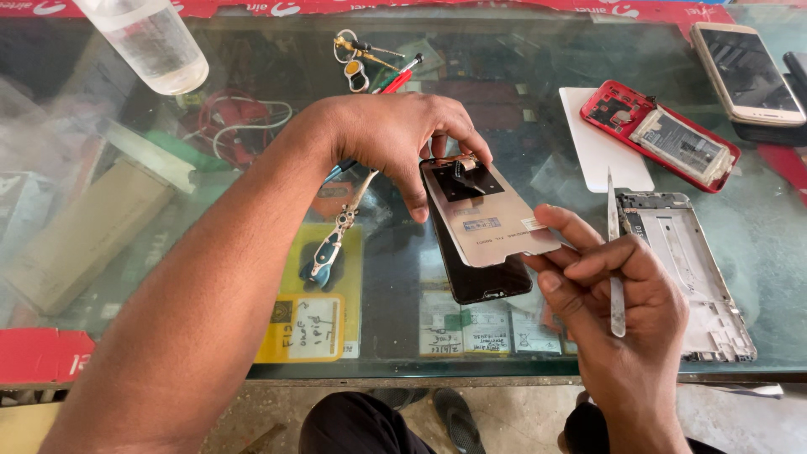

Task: The person holds a cracked smartphone screen, turns it over, and uses a metal spudger to pry and separate the display from the frame. The person then removes a protective film and continues to work along the edges of the screen.

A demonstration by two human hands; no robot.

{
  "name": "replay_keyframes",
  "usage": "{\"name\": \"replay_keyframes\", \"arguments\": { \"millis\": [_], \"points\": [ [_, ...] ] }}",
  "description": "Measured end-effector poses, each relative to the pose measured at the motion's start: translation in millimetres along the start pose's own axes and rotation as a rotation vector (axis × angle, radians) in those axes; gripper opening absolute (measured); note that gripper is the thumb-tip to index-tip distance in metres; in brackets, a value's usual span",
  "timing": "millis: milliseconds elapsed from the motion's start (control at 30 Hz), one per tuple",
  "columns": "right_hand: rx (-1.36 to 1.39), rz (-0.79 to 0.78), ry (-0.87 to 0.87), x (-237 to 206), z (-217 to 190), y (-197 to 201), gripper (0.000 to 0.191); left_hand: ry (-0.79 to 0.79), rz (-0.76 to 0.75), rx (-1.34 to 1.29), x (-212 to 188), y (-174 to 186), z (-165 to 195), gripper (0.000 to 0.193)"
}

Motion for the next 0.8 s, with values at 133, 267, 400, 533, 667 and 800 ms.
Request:
{"name": "replay_keyframes", "arguments": {
  "millis": [133,267,400,533,667,800],
  "points": [
    [0.127,-0.037,0.033,-1.7,-3.0,-2.4,0.016,0.082,0.001,0.051,2.2,-4.1,4.1,0.106],
    [0.159,-0.078,0.060,-3.0,-5.5,-4.4,0.019,-0.088,0.059,0.086,2.0,-8.7,15.0,0.097],
    [0.146,-0.098,0.061,-3.2,-4.8,-5.0,0.025,0.030,0.058,0.056,2.8,-6.4,13.7,0.082],
    [0.174,-0.117,0.078,-2.6,-2.5,-5.1,0.028,0.035,0.086,0.004,2.5,-0.6,12.6,0.070],
    [0.190,-0.127,0.078,-2.9,-0.7,-4.0,0.032,0.007,0.111,-0.023,2.7,0.1,11.5,0.059],
    [0.235,-0.150,0.081,-3.9,-0.5,-4.3,0.037,-0.011,0.142,-0.034,2.7,1.0,9.5,0.056]
  ]
}}
Point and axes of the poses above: each hand's wrist, its own x-axis towards the middle knuckle, its own y-axis out of the back of the hand, z = x × y, the point moved 3 cm from there along x, towards the middle knuckle, and after that the axes turned 2 degrees about y, right-handed, at the moved point
